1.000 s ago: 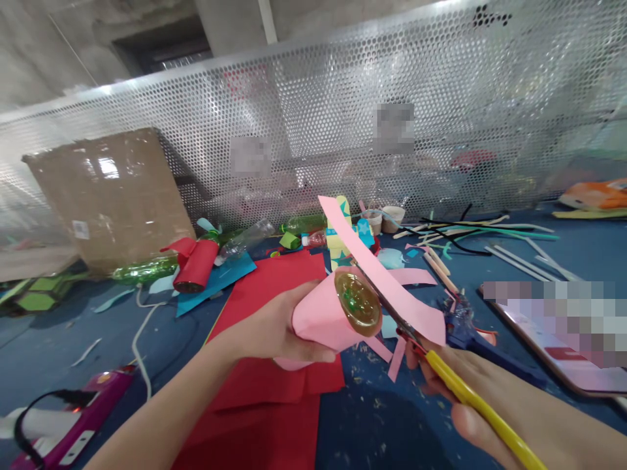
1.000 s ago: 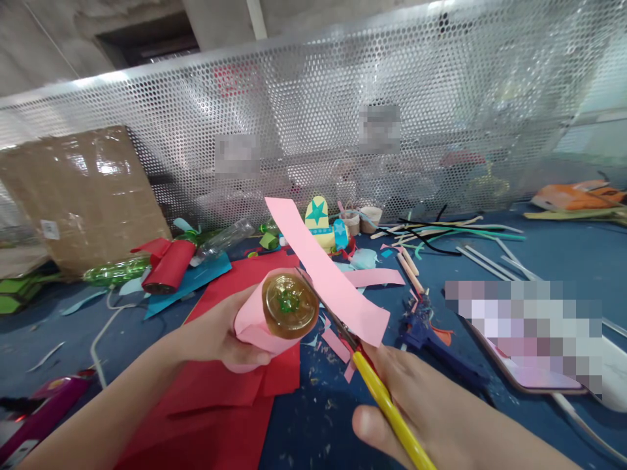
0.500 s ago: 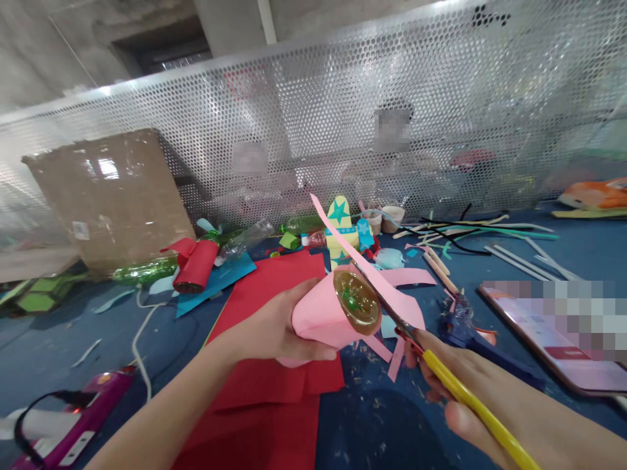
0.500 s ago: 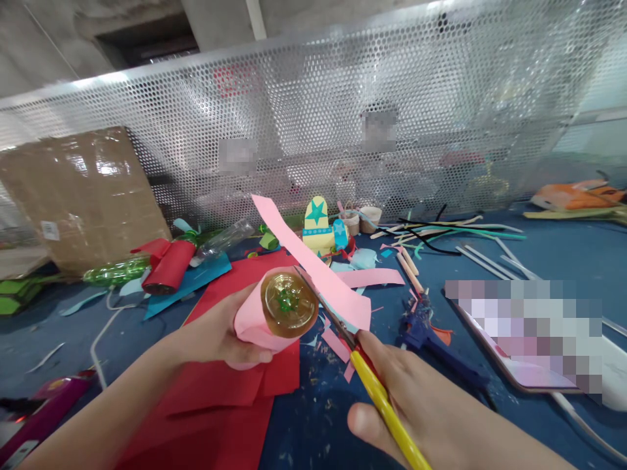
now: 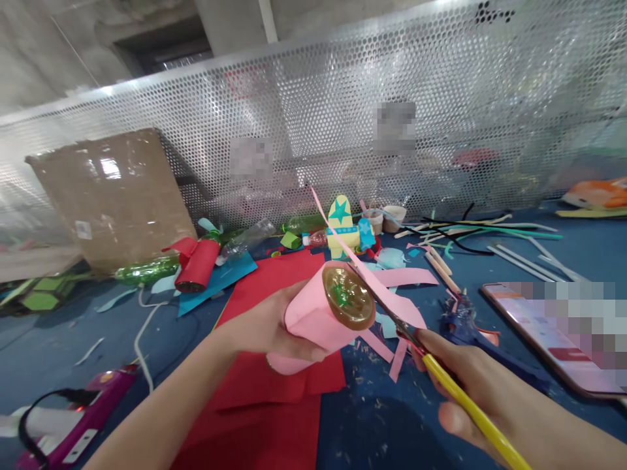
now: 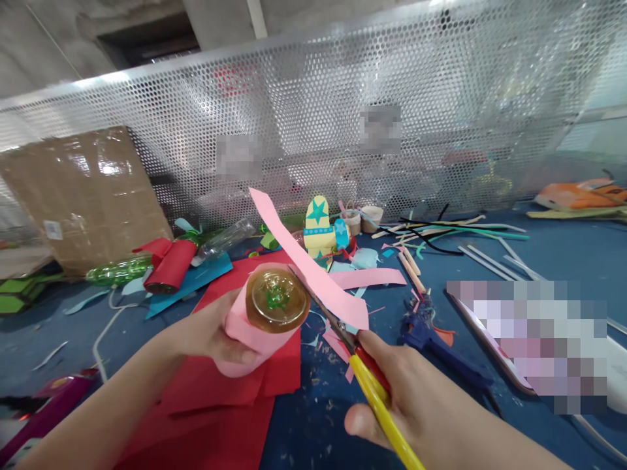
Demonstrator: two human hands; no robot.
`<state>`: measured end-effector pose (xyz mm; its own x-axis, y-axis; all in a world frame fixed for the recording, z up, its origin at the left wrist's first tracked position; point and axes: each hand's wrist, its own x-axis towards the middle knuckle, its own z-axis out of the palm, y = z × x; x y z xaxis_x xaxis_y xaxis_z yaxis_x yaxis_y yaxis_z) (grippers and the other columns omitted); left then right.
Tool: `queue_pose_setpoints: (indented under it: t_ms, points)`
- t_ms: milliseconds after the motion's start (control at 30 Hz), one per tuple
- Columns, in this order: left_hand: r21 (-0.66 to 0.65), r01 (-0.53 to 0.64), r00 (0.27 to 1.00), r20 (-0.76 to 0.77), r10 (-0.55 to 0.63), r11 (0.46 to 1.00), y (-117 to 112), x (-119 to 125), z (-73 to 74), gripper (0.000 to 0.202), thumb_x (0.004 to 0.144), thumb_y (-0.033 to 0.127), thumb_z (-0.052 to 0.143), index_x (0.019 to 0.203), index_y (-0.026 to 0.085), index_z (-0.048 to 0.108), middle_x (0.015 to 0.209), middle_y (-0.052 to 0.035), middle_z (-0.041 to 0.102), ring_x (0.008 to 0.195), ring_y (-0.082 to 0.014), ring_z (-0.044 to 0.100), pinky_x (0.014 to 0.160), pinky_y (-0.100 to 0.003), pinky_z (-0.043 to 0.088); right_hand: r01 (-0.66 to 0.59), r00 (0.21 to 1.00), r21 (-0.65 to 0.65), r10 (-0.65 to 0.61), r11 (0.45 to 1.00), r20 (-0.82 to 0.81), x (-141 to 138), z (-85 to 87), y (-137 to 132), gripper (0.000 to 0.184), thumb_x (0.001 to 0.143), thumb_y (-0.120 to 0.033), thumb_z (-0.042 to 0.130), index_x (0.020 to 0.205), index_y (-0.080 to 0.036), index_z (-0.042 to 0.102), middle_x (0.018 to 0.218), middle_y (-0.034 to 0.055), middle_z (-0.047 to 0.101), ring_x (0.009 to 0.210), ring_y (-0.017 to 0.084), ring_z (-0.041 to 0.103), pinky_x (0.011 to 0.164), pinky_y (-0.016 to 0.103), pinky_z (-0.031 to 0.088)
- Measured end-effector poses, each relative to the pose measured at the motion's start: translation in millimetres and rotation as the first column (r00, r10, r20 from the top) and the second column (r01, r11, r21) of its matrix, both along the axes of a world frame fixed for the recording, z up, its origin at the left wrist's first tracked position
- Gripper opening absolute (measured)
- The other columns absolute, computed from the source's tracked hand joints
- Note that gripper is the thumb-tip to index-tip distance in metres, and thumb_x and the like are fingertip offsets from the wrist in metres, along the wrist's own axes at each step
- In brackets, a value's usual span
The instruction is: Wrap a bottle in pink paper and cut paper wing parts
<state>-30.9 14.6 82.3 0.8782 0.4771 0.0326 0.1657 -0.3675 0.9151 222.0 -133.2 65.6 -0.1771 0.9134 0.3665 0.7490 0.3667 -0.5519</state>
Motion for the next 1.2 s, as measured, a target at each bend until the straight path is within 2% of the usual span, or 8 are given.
queue_pose_setpoints:
  t_ms: [167, 300, 400, 533, 667, 933, 1067, 1200]
  points:
    - [-0.021, 0.090, 0.995, 0.034, -0.090, 0.996, 9.6, -8.0, 1.5, 0.079, 0.063, 0.033, 0.081, 0.134, 0.020, 0.047, 0.129, -0.0102, 0.060, 0.120, -0.0318, 0.054, 0.097, -0.041, 0.046, -0.061, 0.998, -0.096, 0.058, 0.994, -0.032, 1.3, -1.6, 1.3, 0.074, 0.077, -0.086, 0.022, 0.068, -0.021, 0.057, 0.045, -0.0001, 0.056, 0.040, 0.015, 0.054, 0.030, 0.022, 0.036]
    - [-0.080, 0.193, 0.980, -0.025, -0.196, 0.978, 15.6, -11.0, 7.2, 0.076, 0.065, 0.032, 0.077, 0.132, 0.012, 0.048, 0.129, -0.0110, 0.061, 0.121, -0.0355, 0.052, 0.099, -0.043, 0.043, -0.094, 0.995, -0.100, 0.095, 0.990, 0.006, 4.7, -9.7, 1.3, 0.073, 0.077, -0.085, 0.028, 0.075, -0.019, 0.059, 0.050, -0.0005, 0.059, 0.036, 0.013, 0.052, 0.032, 0.022, 0.041]
    - [-0.142, 0.243, 0.968, -0.024, -0.249, 0.960, 17.2, -10.6, 10.6, 0.077, 0.062, 0.030, 0.080, 0.130, 0.009, 0.049, 0.129, -0.0117, 0.061, 0.122, -0.0370, 0.051, 0.101, -0.042, 0.041, -0.091, 0.991, 0.029, 0.087, 0.995, 0.104, 7.0, -16.2, -0.7, 0.069, 0.082, -0.079, 0.033, 0.087, -0.017, 0.062, 0.057, 0.0028, 0.067, 0.042, 0.017, 0.063, 0.038, 0.024, 0.051]
    - [-0.246, 0.343, 0.939, 0.094, -0.330, 0.906, 16.5, -8.2, 8.0, 0.084, 0.067, 0.030, 0.079, 0.139, 0.013, 0.040, 0.135, -0.0108, 0.057, 0.127, -0.0331, 0.048, 0.102, -0.038, 0.040, -0.094, 0.976, 0.192, 0.052, 0.977, 0.210, 6.8, -19.3, -3.0, 0.068, 0.090, -0.070, 0.027, 0.100, -0.013, 0.064, 0.069, 0.0108, 0.074, 0.055, 0.023, 0.072, 0.044, 0.027, 0.057]
    - [-0.274, 0.330, 0.944, 0.112, -0.311, 0.903, 16.8, -5.8, -1.3, 0.076, 0.064, 0.034, 0.081, 0.131, 0.013, 0.050, 0.125, -0.0095, 0.062, 0.120, -0.0309, 0.054, 0.100, -0.038, 0.043, -0.129, 0.975, 0.149, 0.097, 0.980, 0.202, 4.8, -16.5, -3.5, 0.064, 0.090, -0.069, 0.030, 0.105, -0.016, 0.065, 0.074, 0.0096, 0.074, 0.060, 0.024, 0.072, 0.048, 0.028, 0.058]
    - [-0.309, 0.340, 0.940, 0.078, -0.332, 0.888, 18.7, -3.5, -7.9, 0.083, 0.056, 0.036, 0.085, 0.130, 0.017, 0.050, 0.130, -0.0112, 0.057, 0.124, -0.0335, 0.050, 0.103, -0.046, 0.040, -0.163, 0.977, 0.116, 0.144, 0.980, 0.155, 10.0, -28.8, -8.8, 0.067, 0.093, -0.064, 0.031, 0.126, -0.010, 0.053, 0.084, 0.0120, 0.074, 0.070, 0.025, 0.073, 0.059, 0.030, 0.060]
    - [-0.317, 0.353, 0.935, 0.080, -0.346, 0.880, 19.6, -4.5, -7.1, 0.088, 0.056, 0.031, 0.085, 0.134, 0.018, 0.047, 0.131, -0.0117, 0.058, 0.125, -0.0334, 0.050, 0.103, -0.044, 0.041, -0.166, 0.985, 0.023, 0.165, 0.986, 0.043, 3.2, -27.6, -4.1, 0.068, 0.087, -0.074, 0.030, 0.103, -0.015, 0.060, 0.068, 0.0052, 0.070, 0.050, 0.019, 0.066, 0.046, 0.027, 0.056]
    - [-0.305, 0.328, 0.942, 0.026, -0.336, 0.894, 20.8, -6.9, -4.2, 0.079, 0.055, 0.032, 0.084, 0.127, 0.016, 0.055, 0.126, -0.0090, 0.064, 0.120, -0.0337, 0.055, 0.100, -0.040, 0.044, -0.127, 0.991, -0.083, 0.129, 0.988, 0.021, -0.4, -21.7, -0.2, 0.057, 0.083, -0.074, 0.042, 0.082, -0.019, 0.058, 0.061, 0.0016, 0.067, 0.044, 0.016, 0.062, 0.040, 0.024, 0.052]
